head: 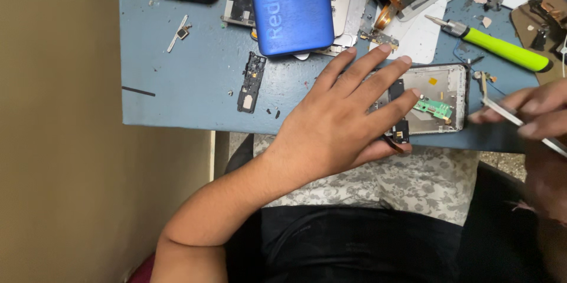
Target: The person uses a screwdriver and tweezers to remove a small green circuit board from a disassembled smartphone chassis. They then place the board aside and continue to manipulate internal components with tweezers.
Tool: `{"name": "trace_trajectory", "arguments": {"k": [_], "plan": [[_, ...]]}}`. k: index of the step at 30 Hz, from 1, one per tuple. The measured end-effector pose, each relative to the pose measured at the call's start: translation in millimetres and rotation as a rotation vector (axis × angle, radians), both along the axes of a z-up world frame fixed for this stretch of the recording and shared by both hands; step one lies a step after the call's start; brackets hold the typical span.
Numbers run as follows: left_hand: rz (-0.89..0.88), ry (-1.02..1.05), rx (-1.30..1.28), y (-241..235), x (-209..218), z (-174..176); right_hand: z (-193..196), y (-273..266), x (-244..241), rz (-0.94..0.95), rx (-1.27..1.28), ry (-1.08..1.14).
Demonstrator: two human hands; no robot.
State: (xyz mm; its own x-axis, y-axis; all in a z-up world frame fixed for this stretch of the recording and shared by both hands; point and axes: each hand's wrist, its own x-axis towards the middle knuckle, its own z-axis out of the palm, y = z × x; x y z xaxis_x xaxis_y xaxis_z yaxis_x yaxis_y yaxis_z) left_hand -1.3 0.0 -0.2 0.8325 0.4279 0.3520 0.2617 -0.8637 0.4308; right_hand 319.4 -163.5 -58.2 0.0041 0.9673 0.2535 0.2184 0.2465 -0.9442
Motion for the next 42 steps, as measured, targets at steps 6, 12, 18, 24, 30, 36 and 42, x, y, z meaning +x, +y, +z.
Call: {"name": "trace_trajectory", "arguments": {"k": [6,12,18,24,30,36,42], "plan": [[0.007,-0.018,-0.017,0,0,2,45,15,-43,-0.042,0.012,-0.354],[-0.008,-0.033,-0.034,0,-1,3,61,26,-66,-0.070,0.054,-0.464],[-0.017,-0.019,-0.025,1,-2,4,66,34,-69,-0.042,0.071,-0.425],[-0.017,-0.011,-0.023,1,-1,3,71,34,-76,-0.050,0.131,-0.498],[-0.015,-0.013,-0.016,0,0,2,64,33,-76,-0.123,0.059,-0.396],[-0.016,-0.005,-0.017,0,0,2,63,29,-74,-0.155,-0.014,-0.400],[-0.024,-0.006,-0.011,1,0,2,72,32,-80,-0.139,0.015,-0.461]]}}
